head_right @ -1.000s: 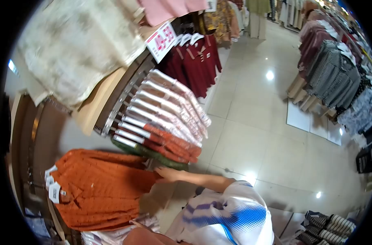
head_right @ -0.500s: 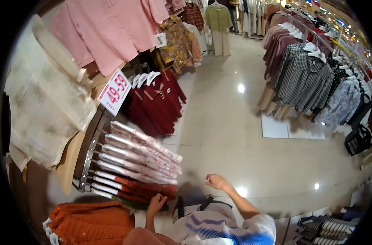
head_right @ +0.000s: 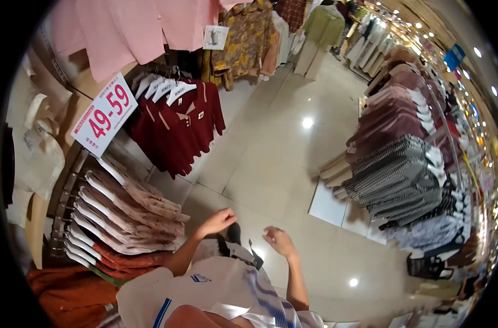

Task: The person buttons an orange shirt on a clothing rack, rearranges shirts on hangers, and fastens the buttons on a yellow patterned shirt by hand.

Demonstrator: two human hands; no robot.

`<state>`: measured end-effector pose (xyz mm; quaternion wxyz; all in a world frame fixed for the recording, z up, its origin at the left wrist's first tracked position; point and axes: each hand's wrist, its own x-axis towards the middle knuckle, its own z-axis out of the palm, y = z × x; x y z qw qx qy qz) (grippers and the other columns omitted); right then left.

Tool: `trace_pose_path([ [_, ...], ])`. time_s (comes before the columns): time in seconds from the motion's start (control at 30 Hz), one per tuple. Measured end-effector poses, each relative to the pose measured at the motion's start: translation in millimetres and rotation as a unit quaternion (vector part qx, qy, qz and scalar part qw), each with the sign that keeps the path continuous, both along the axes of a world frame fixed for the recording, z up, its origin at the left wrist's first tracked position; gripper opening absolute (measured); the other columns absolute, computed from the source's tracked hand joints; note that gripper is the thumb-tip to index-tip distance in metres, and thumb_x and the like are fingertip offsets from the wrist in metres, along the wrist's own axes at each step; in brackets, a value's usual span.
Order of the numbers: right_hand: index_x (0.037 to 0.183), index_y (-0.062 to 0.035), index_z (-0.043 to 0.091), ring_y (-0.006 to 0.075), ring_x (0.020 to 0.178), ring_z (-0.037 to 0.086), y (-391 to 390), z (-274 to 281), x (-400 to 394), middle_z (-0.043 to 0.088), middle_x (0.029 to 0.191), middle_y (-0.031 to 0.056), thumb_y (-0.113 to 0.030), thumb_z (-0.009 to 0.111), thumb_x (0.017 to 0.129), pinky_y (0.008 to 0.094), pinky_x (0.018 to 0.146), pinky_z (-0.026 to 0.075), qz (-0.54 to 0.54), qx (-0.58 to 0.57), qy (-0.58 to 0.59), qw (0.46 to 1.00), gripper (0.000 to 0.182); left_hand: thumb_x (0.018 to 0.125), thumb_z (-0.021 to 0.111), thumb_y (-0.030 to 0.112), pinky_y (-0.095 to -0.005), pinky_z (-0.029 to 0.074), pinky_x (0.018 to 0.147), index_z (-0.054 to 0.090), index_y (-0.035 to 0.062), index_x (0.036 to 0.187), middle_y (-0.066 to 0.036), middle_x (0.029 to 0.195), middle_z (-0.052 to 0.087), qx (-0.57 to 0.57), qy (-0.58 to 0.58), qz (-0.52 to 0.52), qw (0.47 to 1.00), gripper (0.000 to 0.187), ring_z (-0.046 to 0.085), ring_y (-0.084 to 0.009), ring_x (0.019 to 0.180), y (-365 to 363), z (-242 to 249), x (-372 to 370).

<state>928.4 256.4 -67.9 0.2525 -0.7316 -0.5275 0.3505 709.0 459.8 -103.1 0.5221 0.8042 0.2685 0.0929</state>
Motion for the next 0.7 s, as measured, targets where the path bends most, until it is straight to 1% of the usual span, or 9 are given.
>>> trace_pose_path([
  [0.03,0.109,-0.0020,0.065,0.0264,0.077,0.068,16,15,21,0.070,0.094,0.0160,-0.020,0.067,0.091,0.0385,0.072,0.053,0.009,-0.012,0.000,1.000,0.026,0.093,0.061,0.028,-0.0433,0.047,0.069,0.055,-0.0005,0.089,-0.020,0.085,0.062,0.026,-0.038,-0.006,0.999,0.029,0.061,-0.0376,0.080,10,-3,20],
  [0.07,0.109,-0.0021,0.065,0.0266,0.077,0.068,29,25,40,0.070,0.093,0.0156,-0.018,0.067,0.091,0.0384,0.071,0.053,-0.017,0.007,-0.023,1.000,0.025,0.092,0.064,0.022,-0.0385,0.045,0.062,0.054,0.0007,0.087,-0.015,0.077,0.059,0.091,-0.089,-0.003,0.992,0.024,0.057,-0.0282,0.068,16,-10,41],
  [0.2,0.110,-0.0022,0.064,0.0240,0.081,0.069,57,48,82,0.071,0.092,0.0139,-0.015,0.067,0.091,0.0368,0.071,0.054,-0.088,0.085,-0.102,0.987,0.023,0.093,0.063,0.023,-0.0398,0.044,0.062,0.052,0.0007,0.087,-0.015,0.077,0.057,0.062,-0.084,-0.054,0.993,0.026,0.055,-0.0295,0.067,47,17,103],
  [0.3,0.111,-0.0016,0.064,0.0215,0.087,0.070,58,27,106,0.071,0.095,0.0137,-0.016,0.067,0.092,0.0355,0.071,0.054,-0.120,0.024,0.024,0.992,0.024,0.094,0.063,0.024,-0.0406,0.043,0.061,0.050,0.0008,0.086,-0.015,0.076,0.055,0.047,-0.073,-0.061,0.994,0.028,0.053,-0.0289,0.067,65,26,135],
  [0.37,0.113,-0.0010,0.064,0.0205,0.089,0.070,65,4,133,0.072,0.096,0.0138,-0.017,0.067,0.093,0.0346,0.073,0.055,-0.084,0.013,0.050,0.995,0.026,0.095,0.063,0.024,-0.0403,0.042,0.062,0.050,0.0010,0.087,-0.014,0.077,0.055,0.052,-0.014,-0.054,0.997,0.027,0.053,-0.0280,0.069,73,36,153],
  [0.43,0.115,-0.0011,0.063,0.0220,0.089,0.070,76,-18,162,0.072,0.095,0.0131,-0.017,0.067,0.093,0.0354,0.074,0.056,-0.011,-0.040,0.081,0.996,0.028,0.095,0.061,0.025,-0.0422,0.042,0.063,0.051,0.0008,0.085,-0.016,0.078,0.056,0.064,-0.032,-0.036,0.997,0.028,0.054,-0.0311,0.070,81,22,167],
  [0.5,0.114,-0.0010,0.063,0.0262,0.089,0.070,98,-35,203,0.072,0.096,0.0145,-0.018,0.067,0.092,0.0363,0.077,0.056,0.012,-0.002,0.079,0.997,0.028,0.094,0.061,0.026,-0.0438,0.042,0.064,0.052,0.0001,0.083,-0.018,0.078,0.056,0.091,-0.032,-0.024,0.995,0.030,0.054,-0.0337,0.071,92,4,182],
  [0.6,0.108,-0.0014,0.062,0.0339,0.088,0.068,145,-25,268,0.069,0.095,0.0170,-0.018,0.067,0.089,0.0403,0.076,0.054,0.077,0.081,0.001,0.994,0.026,0.094,0.062,0.026,-0.0428,0.043,0.065,0.053,-0.0004,0.083,-0.017,0.078,0.058,0.079,0.019,0.010,0.997,0.030,0.055,-0.0324,0.072,104,4,223],
  [0.7,0.106,-0.0029,0.061,0.0341,0.085,0.068,190,3,333,0.068,0.091,0.0154,-0.018,0.066,0.089,0.0423,0.073,0.053,0.110,0.071,-0.048,0.990,0.023,0.094,0.062,0.026,-0.0414,0.045,0.067,0.056,-0.0011,0.084,-0.017,0.080,0.060,0.057,0.052,0.052,0.996,0.029,0.057,-0.0317,0.073,107,19,285],
])
